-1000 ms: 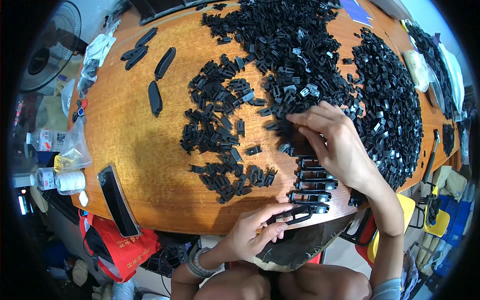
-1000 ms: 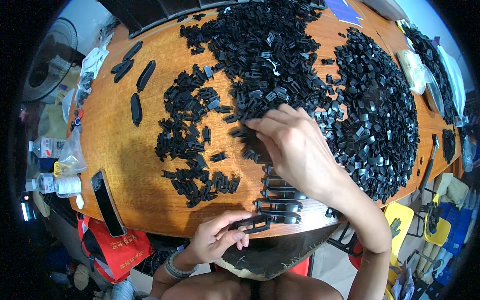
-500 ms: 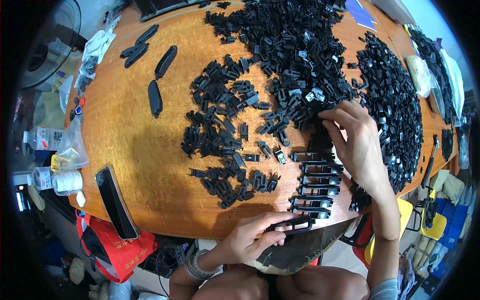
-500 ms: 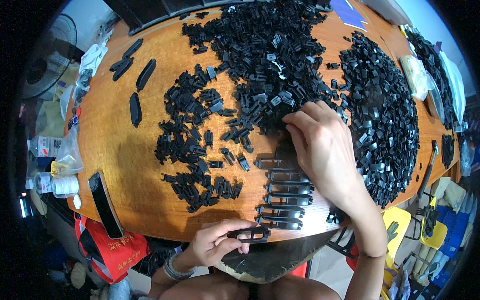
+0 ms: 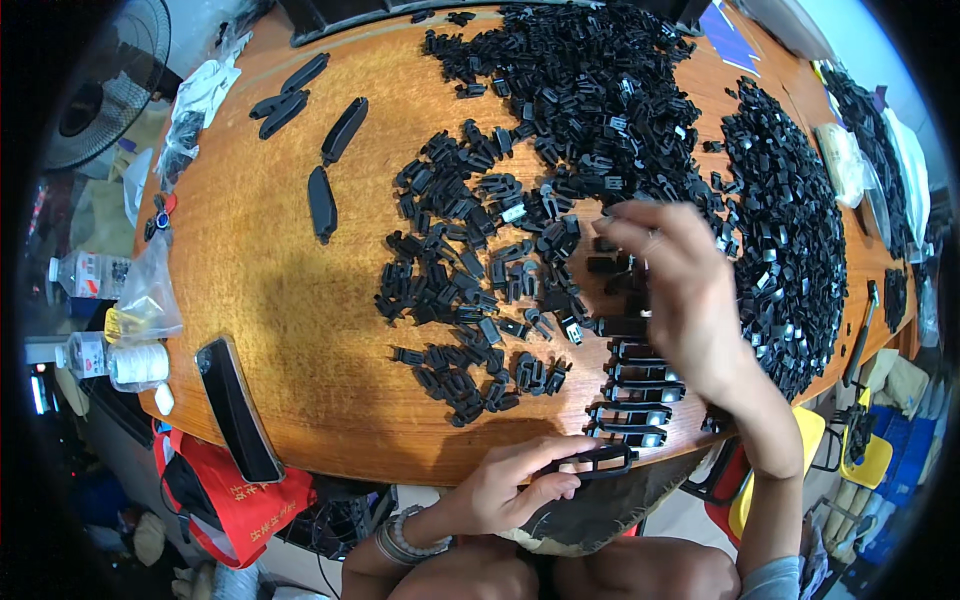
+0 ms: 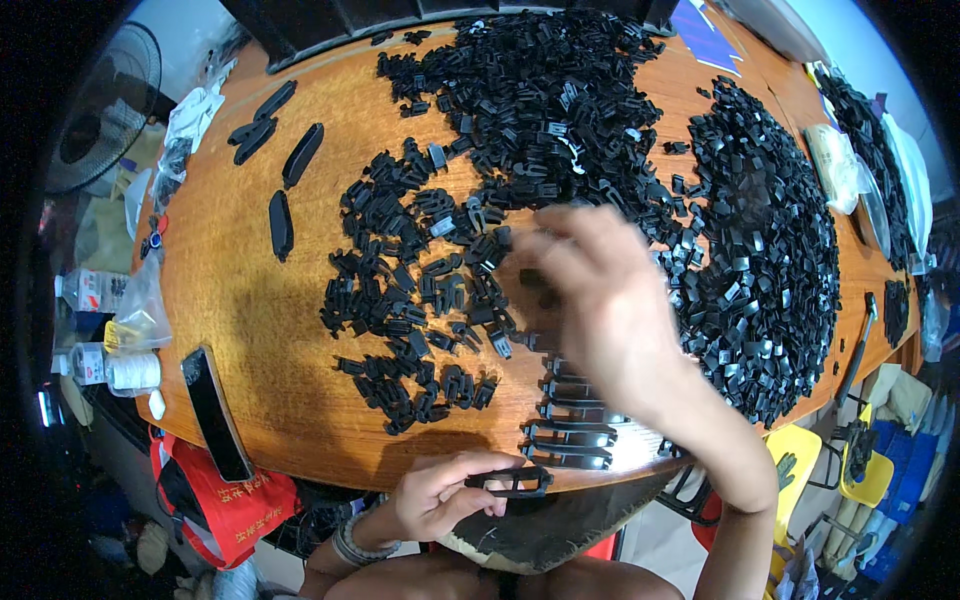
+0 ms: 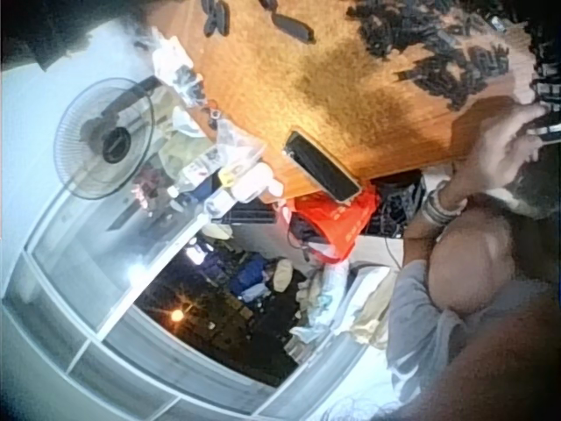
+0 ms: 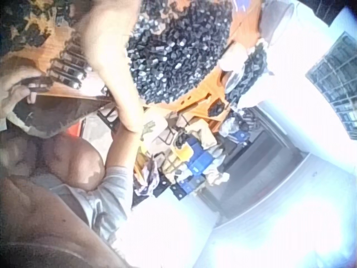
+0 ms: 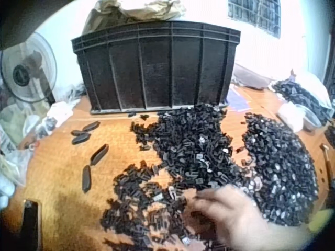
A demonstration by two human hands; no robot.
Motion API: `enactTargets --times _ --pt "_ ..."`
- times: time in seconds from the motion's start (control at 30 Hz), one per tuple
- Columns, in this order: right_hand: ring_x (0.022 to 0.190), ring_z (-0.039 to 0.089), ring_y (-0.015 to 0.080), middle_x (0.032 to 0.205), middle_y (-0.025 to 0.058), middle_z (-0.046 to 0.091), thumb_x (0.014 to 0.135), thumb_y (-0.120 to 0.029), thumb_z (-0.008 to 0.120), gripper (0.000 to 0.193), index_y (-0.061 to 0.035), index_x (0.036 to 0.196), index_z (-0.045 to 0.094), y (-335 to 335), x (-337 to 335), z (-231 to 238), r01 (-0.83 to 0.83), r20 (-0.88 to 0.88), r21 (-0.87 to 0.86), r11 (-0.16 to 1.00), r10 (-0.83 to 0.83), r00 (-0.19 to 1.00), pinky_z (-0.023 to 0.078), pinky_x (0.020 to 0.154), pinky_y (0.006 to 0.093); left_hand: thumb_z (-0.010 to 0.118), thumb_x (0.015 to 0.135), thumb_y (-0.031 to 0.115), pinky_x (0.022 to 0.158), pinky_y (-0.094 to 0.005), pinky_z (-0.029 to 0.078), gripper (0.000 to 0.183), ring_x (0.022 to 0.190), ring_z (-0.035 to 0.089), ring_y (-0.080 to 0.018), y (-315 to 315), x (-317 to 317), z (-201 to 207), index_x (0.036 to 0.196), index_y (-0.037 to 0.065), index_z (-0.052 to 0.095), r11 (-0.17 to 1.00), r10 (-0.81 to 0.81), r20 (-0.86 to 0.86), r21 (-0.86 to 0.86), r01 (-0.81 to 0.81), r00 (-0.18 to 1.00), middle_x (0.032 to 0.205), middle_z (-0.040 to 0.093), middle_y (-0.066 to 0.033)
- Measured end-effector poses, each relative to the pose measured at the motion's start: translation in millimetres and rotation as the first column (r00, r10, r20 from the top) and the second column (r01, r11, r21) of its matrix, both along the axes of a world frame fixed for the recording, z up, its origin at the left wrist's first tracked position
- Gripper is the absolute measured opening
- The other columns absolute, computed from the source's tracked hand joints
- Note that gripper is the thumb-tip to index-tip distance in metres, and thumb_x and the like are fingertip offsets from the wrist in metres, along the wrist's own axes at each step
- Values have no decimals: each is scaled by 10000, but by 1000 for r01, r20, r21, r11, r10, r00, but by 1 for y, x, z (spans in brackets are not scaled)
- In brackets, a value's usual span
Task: The person assembles plastic components by fitting and snapping plastic pieces together by hand, tapping them with a small mallet, and arranging the assembled parts in a row on the table.
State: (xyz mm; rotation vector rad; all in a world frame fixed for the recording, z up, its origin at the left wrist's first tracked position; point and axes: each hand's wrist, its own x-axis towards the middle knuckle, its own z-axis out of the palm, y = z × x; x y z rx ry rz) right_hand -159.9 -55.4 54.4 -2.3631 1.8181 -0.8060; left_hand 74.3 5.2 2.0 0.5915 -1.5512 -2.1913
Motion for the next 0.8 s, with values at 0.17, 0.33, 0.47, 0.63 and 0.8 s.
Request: enactTargets --times 0.17,0.33,0.47,0.63,0.8 --pt "851 606 349 897 171 609 811 80 554 164 40 951 629 -18 -22 9 122 199 45 992 -128 972 474 766 389 543 936 49 784 -280 516 384 907 650 -168 2 0 -1 1306 -23 470 999 1 3 36 -1 1000 1065 635 -145" --pt "853 599 338 873 155 614 787 45 598 139 27 910 662 -34 -24 4 100 207 196 976 -141 968 472 775 395 543 940 70 769 -282 521 377 926 655 -190 2 2 -3 1299 -24 477 1000 -5 25 13 5 1000 1076 634 -152" --pt "835 552 289 808 106 586 710 12 668 151 -5 858 692 -48 -14 -16 -184 123 142 973 167 978 472 781 368 533 950 87 744 -284 520 367 898 655 -178 2 0 -1 1296 -24 480 1000 2 23 30 -3 1000 1068 638 -155" --pt "814 543 286 825 105 606 707 -15 702 148 -2 854 689 -51 -3 -24 -136 -30 120 983 140 990 453 779 369 487 973 99 706 -272 512 353 766 617 -133 2 3 1 1299 -35 468 999 5 21 36 -5 1000 897 638 -120" --pt "827 558 295 824 115 604 703 -17 708 173 4 859 634 -45 -4 -15 -106 18 88 990 105 994 452 778 369 368 1016 168 667 -287 515 392 701 610 -171 -1 -4 1 1327 -70 375 955 174 -164 268 -125 971 918 599 -175"
